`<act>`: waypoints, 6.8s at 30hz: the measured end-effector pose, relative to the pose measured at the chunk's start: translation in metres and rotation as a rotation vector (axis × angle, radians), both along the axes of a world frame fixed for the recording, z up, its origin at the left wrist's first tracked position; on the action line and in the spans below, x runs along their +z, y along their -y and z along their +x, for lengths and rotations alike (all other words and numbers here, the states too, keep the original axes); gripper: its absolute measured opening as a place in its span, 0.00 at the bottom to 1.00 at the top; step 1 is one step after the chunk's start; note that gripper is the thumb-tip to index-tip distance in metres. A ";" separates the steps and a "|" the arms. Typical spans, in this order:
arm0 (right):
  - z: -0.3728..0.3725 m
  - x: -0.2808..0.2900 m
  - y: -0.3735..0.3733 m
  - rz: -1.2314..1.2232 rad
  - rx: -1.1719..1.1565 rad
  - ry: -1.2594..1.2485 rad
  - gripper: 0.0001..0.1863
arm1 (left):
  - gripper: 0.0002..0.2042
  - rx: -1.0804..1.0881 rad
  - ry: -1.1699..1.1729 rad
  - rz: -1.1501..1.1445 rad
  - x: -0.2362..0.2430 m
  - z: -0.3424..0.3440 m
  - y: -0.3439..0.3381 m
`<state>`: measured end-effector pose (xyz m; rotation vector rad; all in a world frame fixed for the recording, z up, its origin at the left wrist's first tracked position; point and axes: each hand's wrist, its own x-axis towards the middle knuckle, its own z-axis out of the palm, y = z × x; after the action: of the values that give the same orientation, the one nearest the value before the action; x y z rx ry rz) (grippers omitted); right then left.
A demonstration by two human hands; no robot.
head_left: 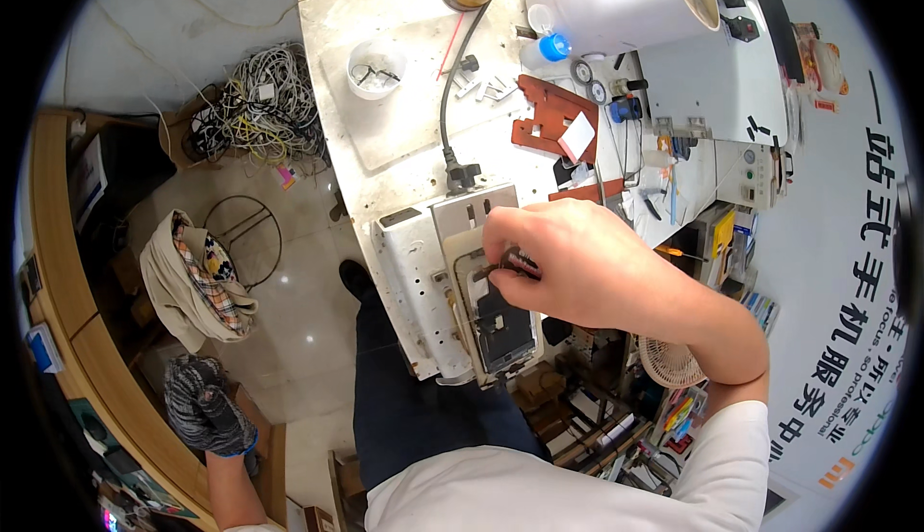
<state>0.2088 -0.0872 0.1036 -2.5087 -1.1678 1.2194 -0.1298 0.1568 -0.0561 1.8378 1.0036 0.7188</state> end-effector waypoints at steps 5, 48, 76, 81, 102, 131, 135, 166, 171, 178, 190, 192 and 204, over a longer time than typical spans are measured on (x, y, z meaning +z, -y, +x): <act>0.001 0.007 -0.007 -0.003 0.042 0.024 0.04 | 0.11 0.016 0.005 -0.001 0.002 0.003 -0.001; -0.063 -0.035 0.276 0.478 -1.306 0.132 0.05 | 0.10 -1.481 0.071 -0.104 0.128 0.132 0.156; -0.130 -0.139 0.401 1.237 -1.788 -0.448 0.12 | 0.07 -1.066 -0.401 0.361 0.134 0.109 0.293; -0.132 -0.125 0.402 1.024 -1.548 -0.584 0.18 | 0.08 -0.903 -0.379 0.376 0.127 0.100 0.274; -0.210 -0.183 0.362 1.160 -1.146 -0.619 0.26 | 0.17 -0.728 -0.374 0.843 0.125 0.019 0.209; -0.277 -0.122 0.296 1.154 -0.395 -1.000 0.14 | 0.18 -0.912 -0.405 1.083 0.144 0.001 0.153; -0.253 -0.120 0.301 1.164 -0.445 -1.076 0.16 | 0.18 -0.842 -0.284 0.932 0.143 0.033 0.167; -0.118 -0.124 0.289 1.369 -0.614 -1.106 0.14 | 0.18 -1.122 -0.582 0.898 0.126 0.158 0.247; -0.104 -0.122 0.290 1.414 -0.779 -1.059 0.12 | 0.18 -1.154 -0.589 0.904 0.127 0.168 0.251; -0.102 -0.125 0.294 1.404 -0.657 -1.038 0.11 | 0.18 -1.206 -0.589 0.932 0.126 0.185 0.262; -0.126 -0.100 0.293 1.250 -0.788 -1.060 0.11 | 0.17 -1.309 -0.543 0.888 0.156 0.223 0.294; -0.122 -0.085 0.290 1.172 -0.783 -1.103 0.14 | 0.17 -1.262 -0.427 0.866 0.159 0.226 0.298; -0.188 -0.010 0.233 1.029 -0.693 -0.804 0.11 | 0.16 -1.128 -0.280 0.861 0.206 0.116 0.256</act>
<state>0.0203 -0.3202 0.0938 -1.2450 -0.4250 0.8947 -0.0136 -0.0995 0.1504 2.8274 -0.3937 0.1485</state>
